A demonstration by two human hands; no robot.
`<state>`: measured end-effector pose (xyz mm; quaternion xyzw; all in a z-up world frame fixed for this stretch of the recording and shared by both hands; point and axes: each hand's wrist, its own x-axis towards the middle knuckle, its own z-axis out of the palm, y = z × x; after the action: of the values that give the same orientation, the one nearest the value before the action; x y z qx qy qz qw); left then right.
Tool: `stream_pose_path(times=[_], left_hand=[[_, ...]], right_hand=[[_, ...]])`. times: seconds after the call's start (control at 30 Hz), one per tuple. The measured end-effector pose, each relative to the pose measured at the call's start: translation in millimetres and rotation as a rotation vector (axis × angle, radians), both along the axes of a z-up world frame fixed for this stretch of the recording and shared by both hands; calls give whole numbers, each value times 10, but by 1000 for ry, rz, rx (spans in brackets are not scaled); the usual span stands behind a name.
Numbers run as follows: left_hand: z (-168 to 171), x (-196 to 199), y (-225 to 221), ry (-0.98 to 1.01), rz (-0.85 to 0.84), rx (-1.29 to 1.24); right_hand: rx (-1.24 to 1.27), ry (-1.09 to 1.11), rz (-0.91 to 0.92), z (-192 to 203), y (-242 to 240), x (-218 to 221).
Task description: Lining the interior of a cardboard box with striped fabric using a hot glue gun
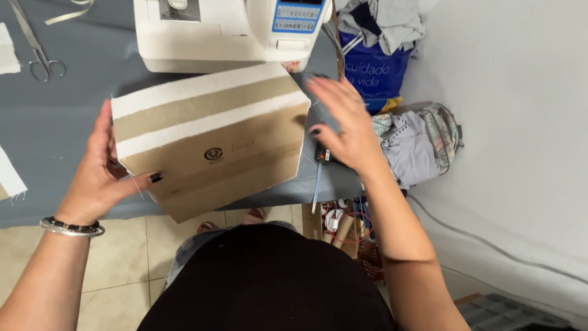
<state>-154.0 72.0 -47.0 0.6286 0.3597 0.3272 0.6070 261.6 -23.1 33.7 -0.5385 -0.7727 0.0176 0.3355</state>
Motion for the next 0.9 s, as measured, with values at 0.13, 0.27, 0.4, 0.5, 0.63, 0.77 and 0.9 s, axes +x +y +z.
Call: stream_pose_path(times=[0.13,0.27,0.4,0.5,0.63,0.77,0.9], left_hand=[[33,14,-45,52,14,-38],[-24,-13,-44,43,7,50],[150,61,-100,137,47,-61],[119,58,-83,168,80,-46],[152,43,-12,149,100,-93],[261,79,-67,185,67,-128],[194,46,-29,192,47,-147]], right_hand=[[-127,-254,202,253,355,-456],[-78,-455,224,259,241,-718],[-21,-761,52,-72,-26,-774],[-90,-1147,-115,-410,-253,-783],[-12,-707,396,-406,-528,-789],[358,-179,364,-305,-366,-507],[238,-337,155,-8,139,-426]])
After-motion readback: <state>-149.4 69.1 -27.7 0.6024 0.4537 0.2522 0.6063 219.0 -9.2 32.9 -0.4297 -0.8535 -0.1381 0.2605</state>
